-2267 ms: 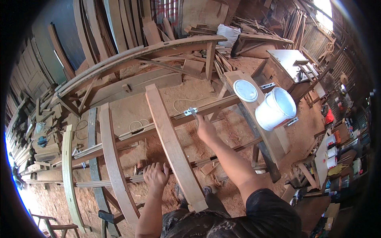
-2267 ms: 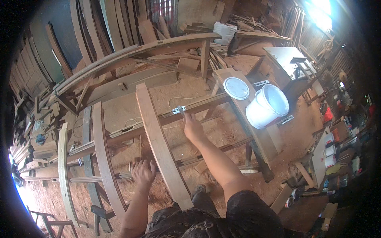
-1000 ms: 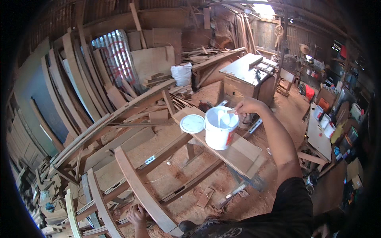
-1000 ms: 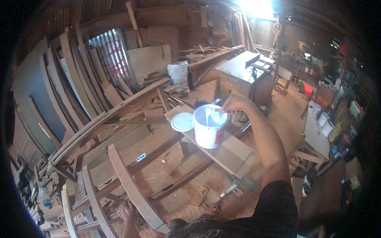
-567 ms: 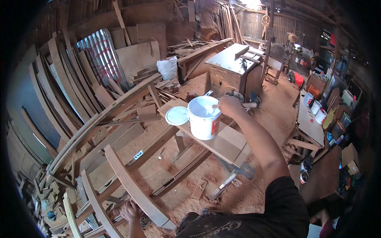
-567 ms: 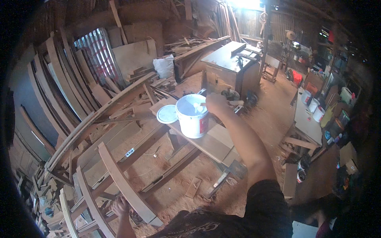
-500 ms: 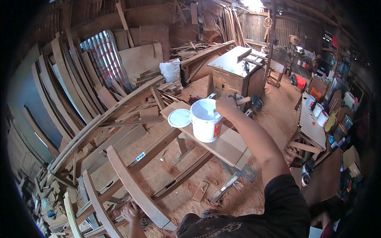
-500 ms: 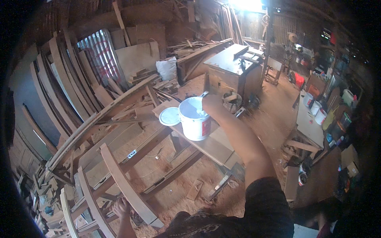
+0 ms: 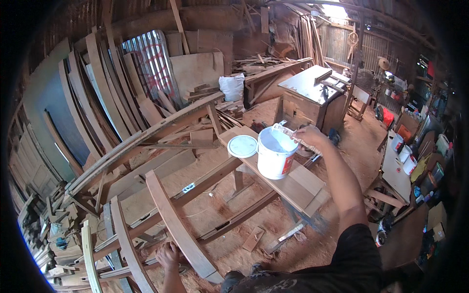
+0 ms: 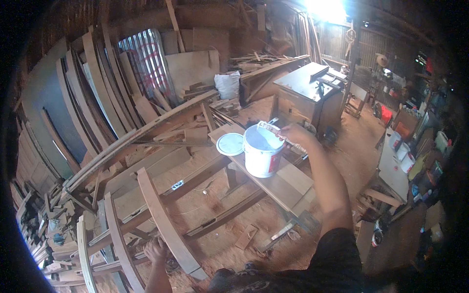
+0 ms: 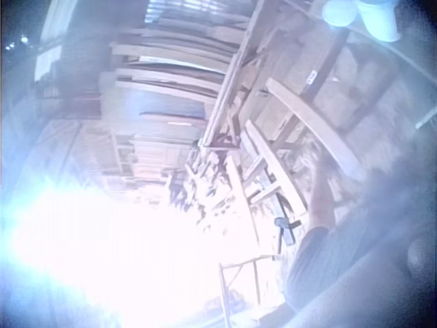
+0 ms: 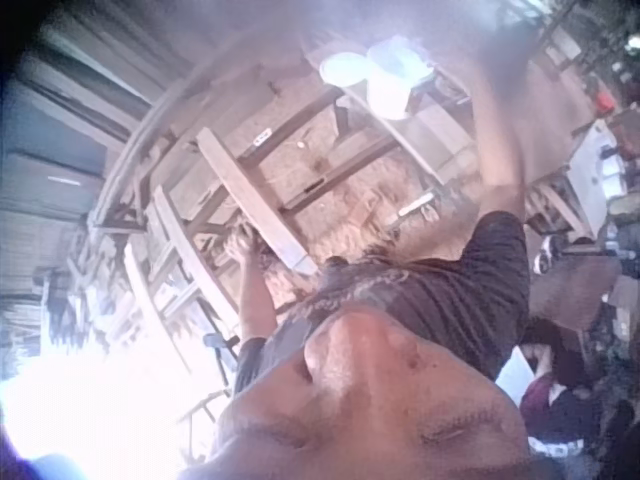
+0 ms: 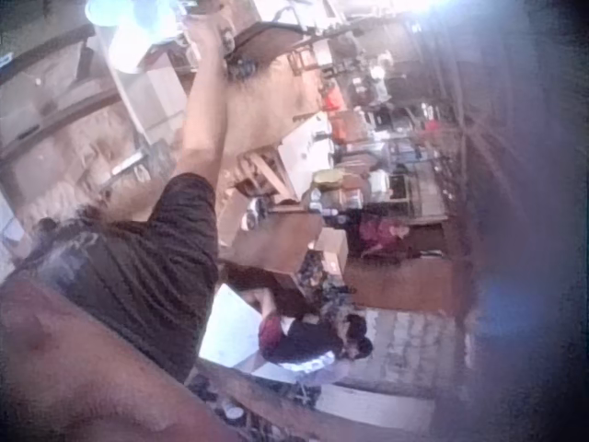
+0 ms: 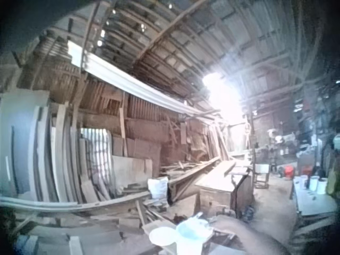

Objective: The person uses a hand saw to cut a piece of wood on a workbench. They then pick up a white bucket and a brush, dip the brush into the bucket, and apply a white substance to the cut wood pieces.

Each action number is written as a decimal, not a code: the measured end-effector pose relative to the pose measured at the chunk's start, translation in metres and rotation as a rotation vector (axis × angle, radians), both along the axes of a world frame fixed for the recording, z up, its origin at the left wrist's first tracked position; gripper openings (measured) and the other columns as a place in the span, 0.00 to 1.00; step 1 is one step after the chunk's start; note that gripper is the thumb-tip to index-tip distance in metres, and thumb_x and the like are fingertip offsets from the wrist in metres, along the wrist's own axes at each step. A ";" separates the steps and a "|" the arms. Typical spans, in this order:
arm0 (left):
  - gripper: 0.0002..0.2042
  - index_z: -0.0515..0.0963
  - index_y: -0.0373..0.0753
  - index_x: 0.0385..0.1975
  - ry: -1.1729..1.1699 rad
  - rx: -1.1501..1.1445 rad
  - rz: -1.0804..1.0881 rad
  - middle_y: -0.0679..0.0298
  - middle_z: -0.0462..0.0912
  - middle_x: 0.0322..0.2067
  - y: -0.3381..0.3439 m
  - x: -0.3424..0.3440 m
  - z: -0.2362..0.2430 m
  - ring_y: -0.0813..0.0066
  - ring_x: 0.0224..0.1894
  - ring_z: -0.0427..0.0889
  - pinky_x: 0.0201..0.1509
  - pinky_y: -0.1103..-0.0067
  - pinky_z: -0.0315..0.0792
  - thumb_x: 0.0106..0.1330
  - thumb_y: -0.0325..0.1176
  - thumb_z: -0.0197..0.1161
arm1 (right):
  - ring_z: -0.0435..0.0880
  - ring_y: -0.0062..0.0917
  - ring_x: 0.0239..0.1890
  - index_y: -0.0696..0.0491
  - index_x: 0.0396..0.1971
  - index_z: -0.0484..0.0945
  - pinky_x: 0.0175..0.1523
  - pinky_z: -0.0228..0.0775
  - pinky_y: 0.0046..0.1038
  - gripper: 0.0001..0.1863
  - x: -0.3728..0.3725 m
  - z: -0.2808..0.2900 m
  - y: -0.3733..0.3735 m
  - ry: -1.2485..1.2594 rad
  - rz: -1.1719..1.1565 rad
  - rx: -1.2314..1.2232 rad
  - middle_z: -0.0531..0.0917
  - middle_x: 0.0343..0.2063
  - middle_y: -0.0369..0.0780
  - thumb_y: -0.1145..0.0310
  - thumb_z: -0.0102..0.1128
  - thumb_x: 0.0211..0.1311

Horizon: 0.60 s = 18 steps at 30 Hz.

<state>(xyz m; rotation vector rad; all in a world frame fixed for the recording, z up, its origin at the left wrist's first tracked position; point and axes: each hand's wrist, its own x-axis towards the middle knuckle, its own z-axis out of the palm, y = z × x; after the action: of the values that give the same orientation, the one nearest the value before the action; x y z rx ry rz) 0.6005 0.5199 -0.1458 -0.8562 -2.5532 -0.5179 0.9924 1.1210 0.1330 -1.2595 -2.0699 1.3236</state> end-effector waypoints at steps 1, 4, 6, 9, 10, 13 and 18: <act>0.17 0.86 0.40 0.27 -0.015 -0.002 -0.004 0.52 0.88 0.29 0.004 0.000 -0.003 0.50 0.36 0.86 0.53 0.56 0.73 0.68 0.45 0.58 | 0.80 0.18 0.26 0.56 0.49 0.86 0.28 0.73 0.22 0.14 0.007 -0.007 -0.003 0.099 -0.015 -0.042 0.85 0.32 0.36 0.62 0.61 0.76; 0.16 0.87 0.40 0.28 -0.058 -0.020 0.010 0.52 0.89 0.33 0.003 -0.001 -0.002 0.52 0.41 0.86 0.54 0.57 0.73 0.68 0.45 0.59 | 0.73 0.15 0.24 0.54 0.60 0.79 0.24 0.64 0.18 0.18 0.007 -0.030 -0.035 0.385 -0.074 -0.220 0.80 0.34 0.33 0.62 0.60 0.77; 0.16 0.87 0.40 0.30 0.004 -0.011 0.055 0.53 0.89 0.37 -0.009 -0.007 -0.006 0.53 0.45 0.86 0.58 0.58 0.73 0.68 0.45 0.58 | 0.72 0.14 0.24 0.53 0.62 0.76 0.24 0.63 0.17 0.20 -0.006 -0.027 -0.072 0.561 0.033 -0.377 0.80 0.35 0.34 0.61 0.61 0.77; 0.13 0.87 0.42 0.32 0.106 0.044 -0.050 0.56 0.90 0.37 -0.004 -0.016 -0.031 0.55 0.43 0.88 0.59 0.59 0.75 0.68 0.43 0.61 | 0.73 0.11 0.24 0.51 0.64 0.75 0.23 0.63 0.15 0.23 -0.006 -0.062 -0.122 0.769 0.128 -0.599 0.80 0.34 0.34 0.56 0.62 0.76; 0.13 0.87 0.43 0.31 0.137 0.022 -0.046 0.57 0.89 0.32 -0.004 -0.011 -0.024 0.55 0.37 0.88 0.55 0.60 0.78 0.68 0.43 0.60 | 0.73 0.12 0.24 0.51 0.63 0.75 0.23 0.63 0.15 0.23 -0.017 -0.062 -0.157 0.760 0.100 -0.634 0.80 0.34 0.34 0.56 0.62 0.75; 0.16 0.88 0.43 0.31 0.002 -0.051 -0.015 0.53 0.89 0.29 0.002 -0.003 -0.001 0.52 0.36 0.87 0.54 0.60 0.75 0.70 0.45 0.58 | 0.77 0.16 0.25 0.52 0.59 0.79 0.24 0.67 0.18 0.23 -0.027 -0.111 -0.224 0.595 0.159 -0.741 0.83 0.35 0.36 0.53 0.63 0.74; 0.17 0.87 0.42 0.32 -0.046 -0.011 -0.020 0.53 0.89 0.31 0.001 -0.002 0.005 0.53 0.38 0.87 0.53 0.59 0.74 0.71 0.46 0.57 | 0.82 0.21 0.30 0.53 0.60 0.82 0.33 0.74 0.25 0.20 -0.064 -0.223 -0.326 0.325 0.184 -0.540 0.86 0.42 0.38 0.59 0.62 0.76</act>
<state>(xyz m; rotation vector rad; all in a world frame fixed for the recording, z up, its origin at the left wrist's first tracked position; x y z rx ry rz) 0.5987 0.5207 -0.1412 -0.8838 -2.5935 -0.5363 0.9286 0.7948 -0.0899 -0.9631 -1.6865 2.1133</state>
